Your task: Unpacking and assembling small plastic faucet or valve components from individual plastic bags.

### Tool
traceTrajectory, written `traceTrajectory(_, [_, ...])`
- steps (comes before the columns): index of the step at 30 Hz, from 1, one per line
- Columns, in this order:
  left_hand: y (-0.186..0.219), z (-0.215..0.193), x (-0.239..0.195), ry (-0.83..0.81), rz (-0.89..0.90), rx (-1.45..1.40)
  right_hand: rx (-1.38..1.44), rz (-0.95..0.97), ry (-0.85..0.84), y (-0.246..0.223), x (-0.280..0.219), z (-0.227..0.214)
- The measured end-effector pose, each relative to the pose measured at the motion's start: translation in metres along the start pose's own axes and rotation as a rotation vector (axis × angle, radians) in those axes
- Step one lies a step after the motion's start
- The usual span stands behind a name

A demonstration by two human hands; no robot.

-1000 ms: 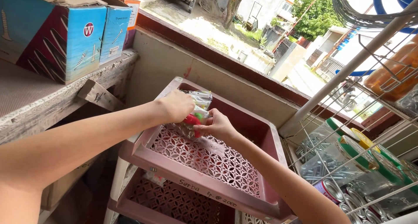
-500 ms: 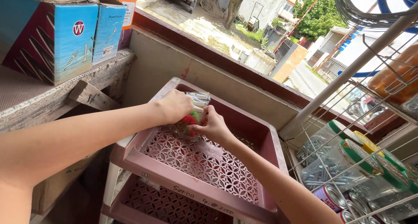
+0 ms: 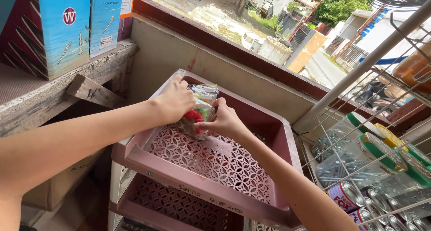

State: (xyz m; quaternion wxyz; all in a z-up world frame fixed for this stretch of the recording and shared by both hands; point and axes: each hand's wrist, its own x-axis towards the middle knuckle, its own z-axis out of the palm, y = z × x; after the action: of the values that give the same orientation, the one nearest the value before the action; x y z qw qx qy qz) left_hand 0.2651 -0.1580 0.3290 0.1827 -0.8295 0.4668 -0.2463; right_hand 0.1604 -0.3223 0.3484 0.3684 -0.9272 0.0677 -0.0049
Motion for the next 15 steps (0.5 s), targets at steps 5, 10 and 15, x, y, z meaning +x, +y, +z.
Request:
traceTrajectory(5, [-0.005, -0.017, -0.008, 0.294, -0.043, -0.158, -0.604, -0.179, 0.087, -0.026, -0.019, -0.019])
traceTrajectory(10, [-0.005, 0.009, 0.001, 0.168, 0.153, -0.159, -0.923, -0.313, -0.102, -0.023, -0.027, -0.014])
traceTrajectory(15, [0.010, 0.039, 0.004, -0.080, 0.046, -0.237, -0.929, -0.306, -0.116, -0.018, -0.023, -0.009])
